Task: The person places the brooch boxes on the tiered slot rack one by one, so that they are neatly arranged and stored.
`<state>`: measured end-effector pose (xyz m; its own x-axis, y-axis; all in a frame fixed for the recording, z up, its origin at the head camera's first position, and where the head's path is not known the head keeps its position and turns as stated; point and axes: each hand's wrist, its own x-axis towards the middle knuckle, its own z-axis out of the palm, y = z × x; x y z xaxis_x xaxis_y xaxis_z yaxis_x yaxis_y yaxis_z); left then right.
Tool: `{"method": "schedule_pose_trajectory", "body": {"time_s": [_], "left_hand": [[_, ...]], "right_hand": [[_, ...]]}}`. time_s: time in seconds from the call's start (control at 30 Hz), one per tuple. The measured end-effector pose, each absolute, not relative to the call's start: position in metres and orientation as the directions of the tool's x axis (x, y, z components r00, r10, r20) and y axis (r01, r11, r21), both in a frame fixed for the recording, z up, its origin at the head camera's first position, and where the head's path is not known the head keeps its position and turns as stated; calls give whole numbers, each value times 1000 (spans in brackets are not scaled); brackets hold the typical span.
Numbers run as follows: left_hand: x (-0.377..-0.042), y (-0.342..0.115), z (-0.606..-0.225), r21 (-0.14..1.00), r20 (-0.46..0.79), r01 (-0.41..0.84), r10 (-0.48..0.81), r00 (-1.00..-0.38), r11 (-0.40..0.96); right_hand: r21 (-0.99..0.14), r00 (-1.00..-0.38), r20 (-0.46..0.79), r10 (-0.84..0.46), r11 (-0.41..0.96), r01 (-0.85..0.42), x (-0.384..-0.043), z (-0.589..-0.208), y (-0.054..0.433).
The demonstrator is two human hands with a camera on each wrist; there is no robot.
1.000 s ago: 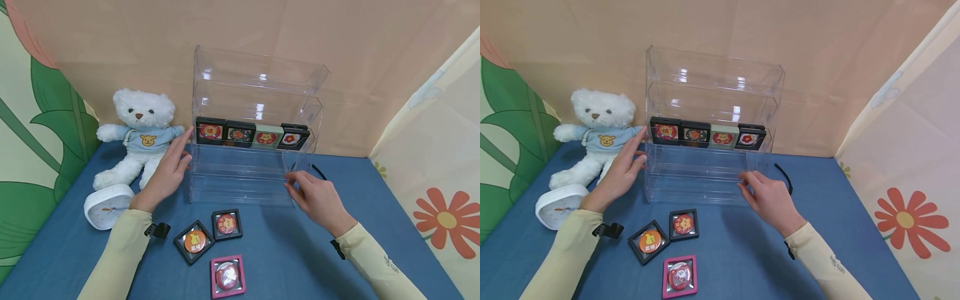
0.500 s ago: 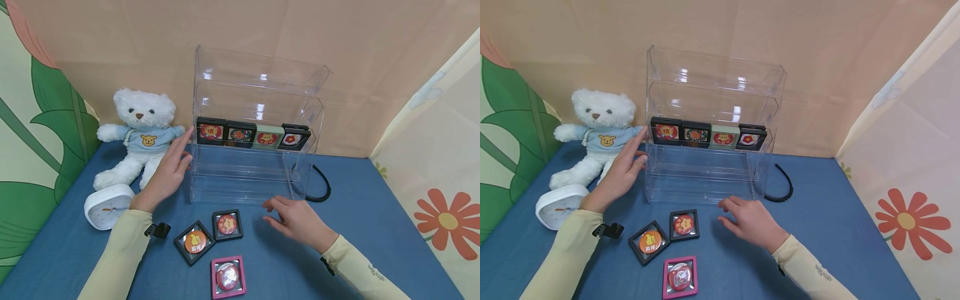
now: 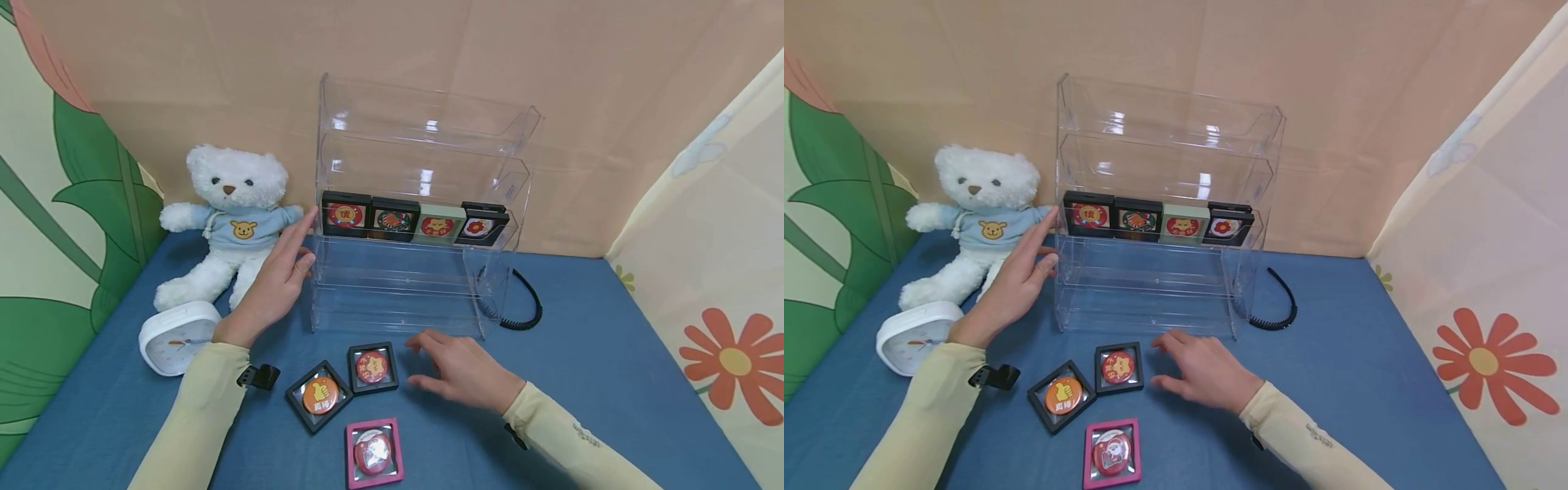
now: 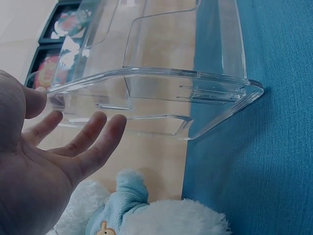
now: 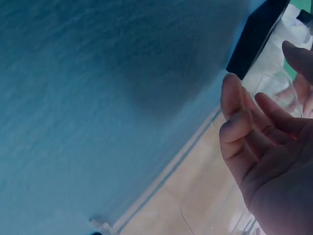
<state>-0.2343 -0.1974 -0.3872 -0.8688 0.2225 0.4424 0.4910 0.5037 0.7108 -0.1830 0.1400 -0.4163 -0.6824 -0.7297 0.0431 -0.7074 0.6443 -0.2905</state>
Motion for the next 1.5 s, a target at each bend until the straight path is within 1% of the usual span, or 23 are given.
{"method": "schedule_pose_trajectory", "body": {"time_s": [0.2, 0.53, 0.87, 1.17, 1.5], "left_hand": [[-234, -197, -388, 713, 443, 491, 221, -869, 501], [-234, -197, -387, 710, 449, 496, 222, -866, 500], [-233, -197, -386, 713, 442, 489, 220, -870, 502], [-235, -197, -386, 713, 441, 486, 216, -871, 506], [-234, -197, -387, 720, 433, 479, 214, -875, 501]], "right_hand": [[-302, -682, -1, -732, 650, -697, -186, -424, 134], [-302, -674, -19, -739, 647, -700, -191, -427, 128], [-325, -695, -85, -714, 679, -658, -197, -429, 122], [-338, -677, -131, -724, 675, -656, -202, -426, 118], [-371, -676, -146, -722, 674, -639, -202, -428, 116]]}}
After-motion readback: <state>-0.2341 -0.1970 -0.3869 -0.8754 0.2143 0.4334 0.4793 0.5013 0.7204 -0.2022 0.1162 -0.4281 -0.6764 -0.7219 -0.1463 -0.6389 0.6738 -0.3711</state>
